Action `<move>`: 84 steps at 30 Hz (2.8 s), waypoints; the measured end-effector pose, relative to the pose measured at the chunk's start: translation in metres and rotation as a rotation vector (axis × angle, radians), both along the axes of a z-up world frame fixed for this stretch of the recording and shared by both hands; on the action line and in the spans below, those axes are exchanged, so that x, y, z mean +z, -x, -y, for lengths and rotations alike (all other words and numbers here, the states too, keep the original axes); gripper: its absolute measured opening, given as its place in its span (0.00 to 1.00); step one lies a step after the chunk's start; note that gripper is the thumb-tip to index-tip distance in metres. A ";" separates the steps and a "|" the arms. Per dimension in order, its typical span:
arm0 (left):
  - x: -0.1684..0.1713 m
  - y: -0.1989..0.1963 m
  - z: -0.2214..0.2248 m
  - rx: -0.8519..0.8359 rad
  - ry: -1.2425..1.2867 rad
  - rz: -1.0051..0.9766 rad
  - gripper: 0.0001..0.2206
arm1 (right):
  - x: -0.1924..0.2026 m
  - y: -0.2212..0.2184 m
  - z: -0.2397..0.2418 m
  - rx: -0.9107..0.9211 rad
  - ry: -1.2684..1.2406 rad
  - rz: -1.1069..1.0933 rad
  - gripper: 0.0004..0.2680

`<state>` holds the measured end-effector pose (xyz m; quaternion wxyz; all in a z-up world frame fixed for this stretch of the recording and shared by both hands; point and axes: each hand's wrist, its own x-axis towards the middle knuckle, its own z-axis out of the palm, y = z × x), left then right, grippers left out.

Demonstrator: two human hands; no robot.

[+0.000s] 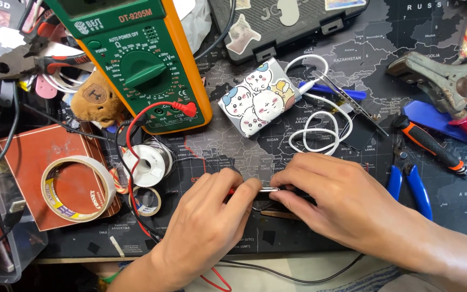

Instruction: Repair a small electronic device by soldering wires and testing with a multimeter

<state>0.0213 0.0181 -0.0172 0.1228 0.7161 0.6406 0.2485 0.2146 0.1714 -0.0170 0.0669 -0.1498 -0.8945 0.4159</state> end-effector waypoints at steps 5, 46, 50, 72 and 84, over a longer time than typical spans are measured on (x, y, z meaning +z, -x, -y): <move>0.000 -0.001 0.000 0.005 0.008 -0.018 0.06 | 0.002 0.001 0.000 -0.012 0.019 -0.007 0.05; 0.017 0.013 0.003 0.009 0.078 0.382 0.04 | 0.003 -0.010 0.000 -0.134 0.408 0.270 0.04; 0.013 0.010 0.004 0.023 0.077 0.304 0.02 | 0.002 -0.010 -0.001 -0.135 0.402 0.270 0.05; 0.005 0.011 0.002 0.047 -0.060 -0.009 0.05 | 0.000 -0.018 -0.009 0.146 -0.236 0.332 0.10; 0.000 0.007 0.000 0.045 -0.054 -0.091 0.07 | 0.001 -0.012 -0.007 0.146 -0.335 0.298 0.13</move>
